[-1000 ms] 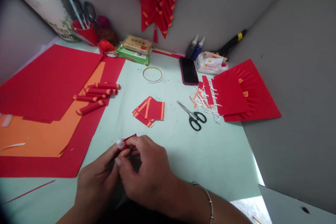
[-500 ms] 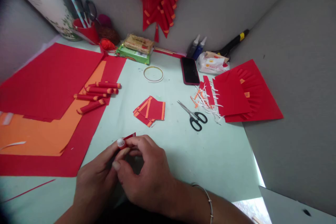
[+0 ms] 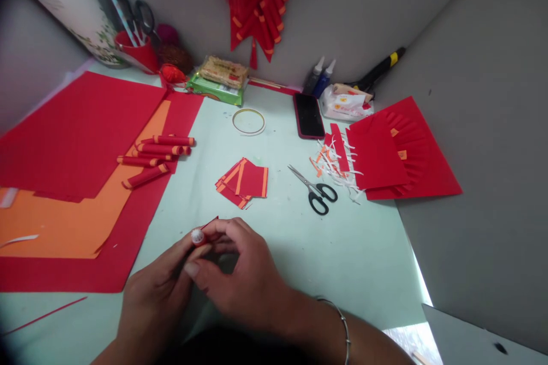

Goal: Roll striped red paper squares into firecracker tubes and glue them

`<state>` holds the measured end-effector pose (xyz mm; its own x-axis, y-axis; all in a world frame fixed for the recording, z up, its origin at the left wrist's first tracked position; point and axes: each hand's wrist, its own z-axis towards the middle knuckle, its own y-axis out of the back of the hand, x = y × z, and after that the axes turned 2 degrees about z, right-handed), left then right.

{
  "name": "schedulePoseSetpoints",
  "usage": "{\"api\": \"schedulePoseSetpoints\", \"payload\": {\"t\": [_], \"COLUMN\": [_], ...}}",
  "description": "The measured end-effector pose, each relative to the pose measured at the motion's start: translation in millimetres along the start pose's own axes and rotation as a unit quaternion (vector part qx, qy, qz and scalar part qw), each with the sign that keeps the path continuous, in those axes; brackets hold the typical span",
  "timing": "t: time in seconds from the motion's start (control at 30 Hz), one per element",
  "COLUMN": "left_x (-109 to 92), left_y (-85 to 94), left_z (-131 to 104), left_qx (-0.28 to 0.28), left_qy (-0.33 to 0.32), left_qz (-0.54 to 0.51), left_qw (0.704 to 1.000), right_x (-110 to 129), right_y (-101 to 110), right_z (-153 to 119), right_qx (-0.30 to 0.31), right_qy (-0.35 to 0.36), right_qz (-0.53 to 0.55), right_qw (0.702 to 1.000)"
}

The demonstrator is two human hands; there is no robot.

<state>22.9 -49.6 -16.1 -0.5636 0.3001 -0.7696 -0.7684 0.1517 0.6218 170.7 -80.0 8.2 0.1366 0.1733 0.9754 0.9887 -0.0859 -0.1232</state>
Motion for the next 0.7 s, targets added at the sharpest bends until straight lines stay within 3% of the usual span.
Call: {"api": "schedulePoseSetpoints", "payload": {"t": [0.27,0.7], "left_x": [-1.8,-6.7], "left_y": [-0.1,2.2], "left_z": [2.7,9.5], "left_qx": [-0.008,-0.011], "left_qy": [0.123,0.169], "left_qz": [-0.04,-0.031], "left_qw": [0.992,0.985], "right_x": [-5.7,-3.8], "right_y": [-0.1,8.1], "right_z": [1.9,1.1], "right_qx": [0.04,0.082], "right_qy": [0.019,0.072], "right_qz": [-0.001,-0.029], "right_qw": [0.999,0.994]}}
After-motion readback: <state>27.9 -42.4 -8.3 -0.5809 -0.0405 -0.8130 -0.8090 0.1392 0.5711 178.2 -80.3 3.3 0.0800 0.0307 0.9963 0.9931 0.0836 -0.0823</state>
